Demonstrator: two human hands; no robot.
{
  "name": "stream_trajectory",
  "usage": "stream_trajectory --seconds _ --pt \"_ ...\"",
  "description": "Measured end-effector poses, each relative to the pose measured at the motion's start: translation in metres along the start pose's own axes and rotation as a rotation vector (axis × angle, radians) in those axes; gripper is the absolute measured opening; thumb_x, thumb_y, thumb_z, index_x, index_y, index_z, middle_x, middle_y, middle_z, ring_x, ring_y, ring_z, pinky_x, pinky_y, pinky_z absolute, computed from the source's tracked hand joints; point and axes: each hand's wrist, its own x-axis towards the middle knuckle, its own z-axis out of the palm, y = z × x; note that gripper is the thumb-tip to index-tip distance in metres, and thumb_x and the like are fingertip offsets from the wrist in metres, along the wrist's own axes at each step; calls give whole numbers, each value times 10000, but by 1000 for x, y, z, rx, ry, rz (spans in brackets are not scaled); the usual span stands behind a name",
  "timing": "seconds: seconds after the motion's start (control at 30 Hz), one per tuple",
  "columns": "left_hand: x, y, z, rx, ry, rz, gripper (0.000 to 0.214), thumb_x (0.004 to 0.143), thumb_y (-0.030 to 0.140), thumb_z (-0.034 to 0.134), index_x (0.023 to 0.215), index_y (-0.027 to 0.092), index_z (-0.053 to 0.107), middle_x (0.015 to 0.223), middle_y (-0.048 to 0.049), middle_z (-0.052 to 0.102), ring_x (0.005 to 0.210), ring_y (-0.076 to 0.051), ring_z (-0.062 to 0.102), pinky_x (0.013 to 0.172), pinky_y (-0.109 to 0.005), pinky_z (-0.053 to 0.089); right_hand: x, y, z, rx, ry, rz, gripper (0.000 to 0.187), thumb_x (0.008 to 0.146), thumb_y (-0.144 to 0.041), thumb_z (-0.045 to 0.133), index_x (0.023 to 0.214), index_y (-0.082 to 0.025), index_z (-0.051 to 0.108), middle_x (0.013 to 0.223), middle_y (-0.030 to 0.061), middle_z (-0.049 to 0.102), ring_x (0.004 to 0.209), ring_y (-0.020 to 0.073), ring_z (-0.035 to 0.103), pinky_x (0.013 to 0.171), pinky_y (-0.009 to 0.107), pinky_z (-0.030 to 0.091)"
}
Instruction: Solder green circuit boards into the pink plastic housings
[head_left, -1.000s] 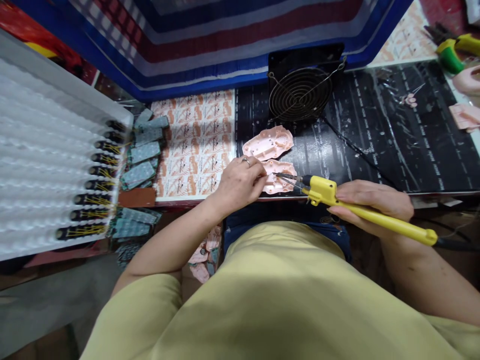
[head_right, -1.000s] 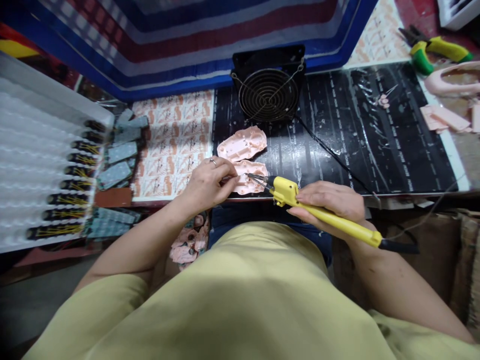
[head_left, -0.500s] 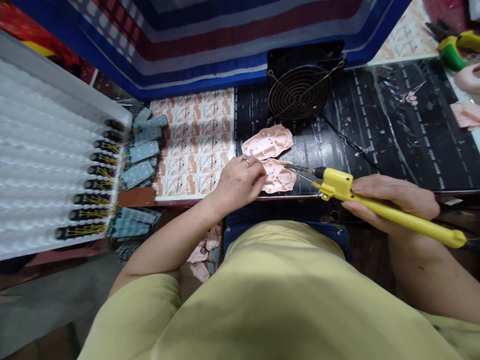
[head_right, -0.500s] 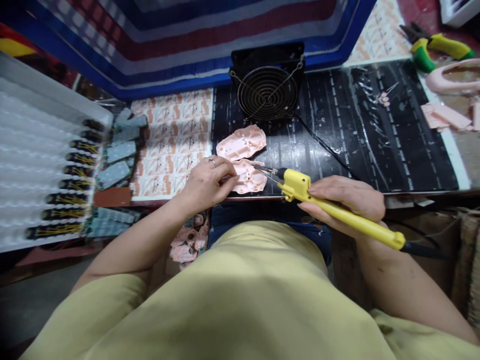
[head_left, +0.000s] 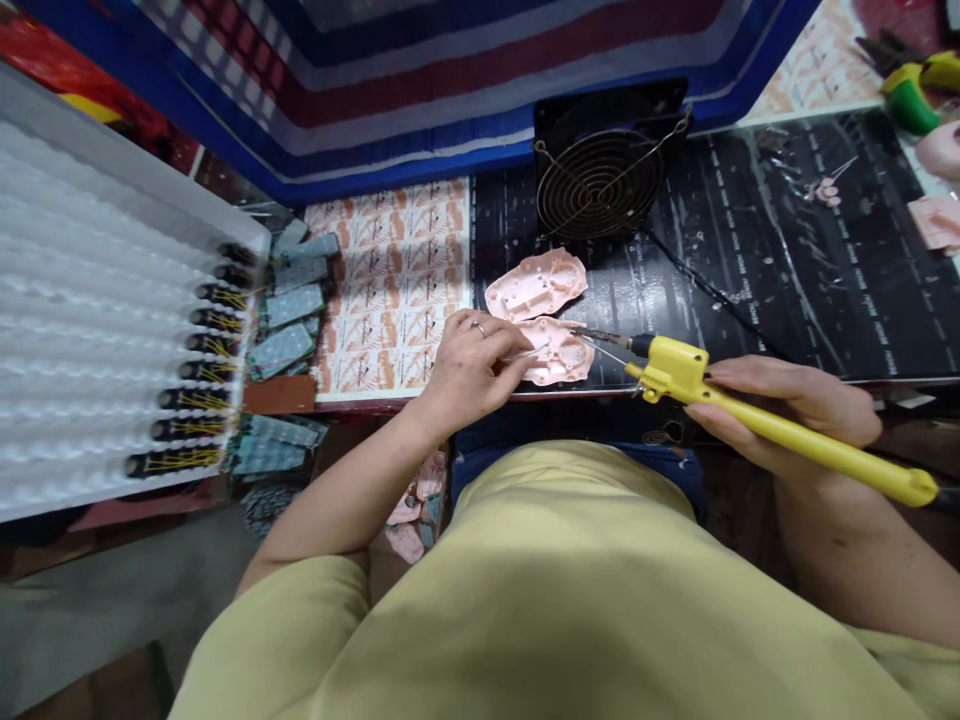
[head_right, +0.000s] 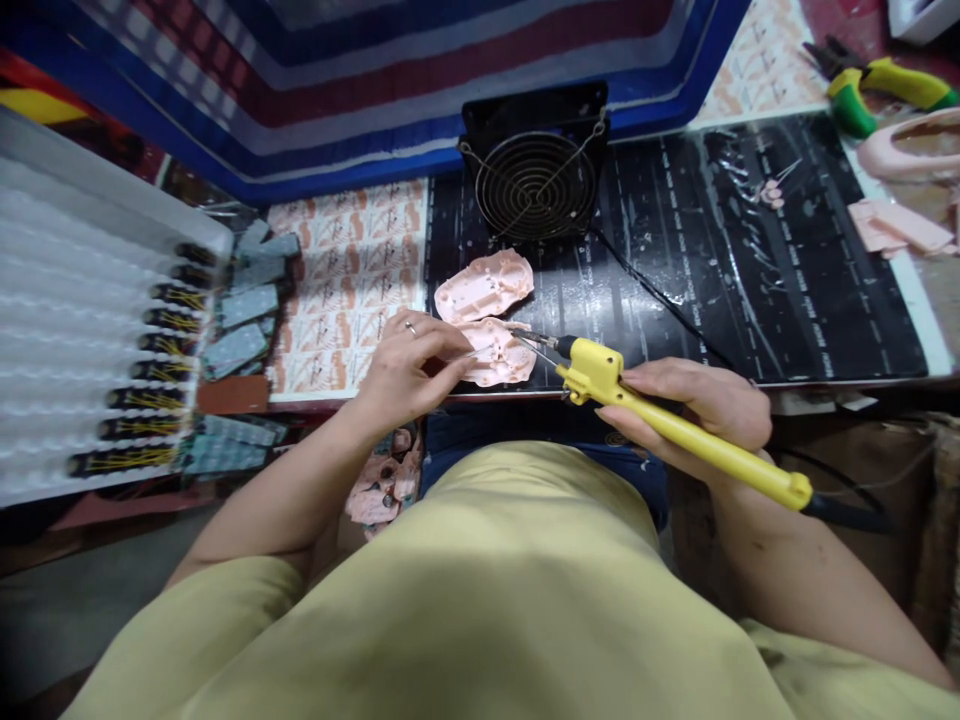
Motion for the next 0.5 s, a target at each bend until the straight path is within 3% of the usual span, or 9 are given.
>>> stream_trajectory --seconds 0.1,0.2,0.37,0.5 --pt "2 3 5 23 -10 -9 114 886 308 656 860 201 689 932 -48 745 895 -218 629 915 -419 430 4 -6 1 55 26 17 372 773 -139 797 1096 -282 683 829 27 732 675 222 709 531 318 607" --pt "2 2 7 30 16 7 146 912 277 623 806 198 687 888 -49 742 871 -213 625 891 -418 429 3 -8 -3 -35 10 17 375 768 -197 822 1115 -258 693 848 30 743 654 198 712 549 257 610" --pt "1 -2 4 10 -43 -5 168 943 267 590 834 214 707 824 -25 749 805 -189 636 898 -422 415 -6 -6 -7 -102 20 64 611 763 -221 835 1336 -252 625 906 42 754 687 181 726 682 207 625" --pt "3 3 2 73 -75 1 158 922 291 633 812 195 694 745 -21 728 748 -184 617 914 -427 400 -6 -4 -6 -75 -4 -19 651 754 -207 840 1359 -266 608 917 46 753 697 188 726 670 236 633"
